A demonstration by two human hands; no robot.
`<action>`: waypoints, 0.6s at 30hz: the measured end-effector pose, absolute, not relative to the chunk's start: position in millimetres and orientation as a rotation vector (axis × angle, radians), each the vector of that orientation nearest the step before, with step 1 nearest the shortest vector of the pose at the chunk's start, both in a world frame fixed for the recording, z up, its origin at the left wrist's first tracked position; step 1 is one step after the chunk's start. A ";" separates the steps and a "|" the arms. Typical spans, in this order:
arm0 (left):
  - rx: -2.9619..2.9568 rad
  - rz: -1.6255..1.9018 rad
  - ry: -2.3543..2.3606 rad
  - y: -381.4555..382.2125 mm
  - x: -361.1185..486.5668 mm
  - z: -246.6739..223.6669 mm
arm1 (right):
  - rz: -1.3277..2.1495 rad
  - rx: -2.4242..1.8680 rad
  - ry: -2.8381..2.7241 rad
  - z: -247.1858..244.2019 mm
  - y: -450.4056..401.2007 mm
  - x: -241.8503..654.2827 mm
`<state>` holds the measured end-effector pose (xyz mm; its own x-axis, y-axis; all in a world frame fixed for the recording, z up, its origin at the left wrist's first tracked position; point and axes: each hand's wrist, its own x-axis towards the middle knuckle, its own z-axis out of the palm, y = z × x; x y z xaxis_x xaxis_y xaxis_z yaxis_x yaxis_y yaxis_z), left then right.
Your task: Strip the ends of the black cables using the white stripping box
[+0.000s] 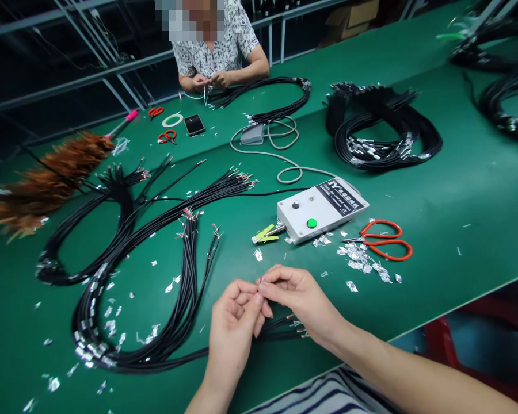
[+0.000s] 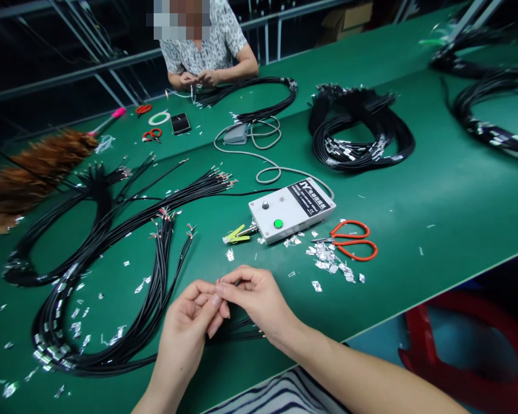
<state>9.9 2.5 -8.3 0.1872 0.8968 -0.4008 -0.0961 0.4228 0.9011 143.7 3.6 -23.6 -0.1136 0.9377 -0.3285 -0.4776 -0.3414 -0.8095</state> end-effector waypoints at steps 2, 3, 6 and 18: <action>0.862 0.858 1.160 2.4 8.2 -7.3 | 1.651 -1.071 -0.653 -25.0 1.6 146.0; 0.859 0.863 1.158 2.6 7.4 -6.7 | 1.643 -1.082 -0.654 -25.3 1.1 146.8; 0.858 0.865 1.153 3.6 6.1 -6.2 | 1.664 -1.068 -0.647 -25.2 1.3 146.9; 1.061 0.937 1.181 2.2 11.4 -4.6 | 1.593 -1.095 -0.792 -30.4 5.6 146.3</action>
<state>11.4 2.2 -4.6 0.1509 0.9575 -0.2457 -0.0216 0.2517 0.9676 146.3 5.6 -30.4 -0.0849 0.9597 -0.2680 -0.3652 -0.2803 -0.8877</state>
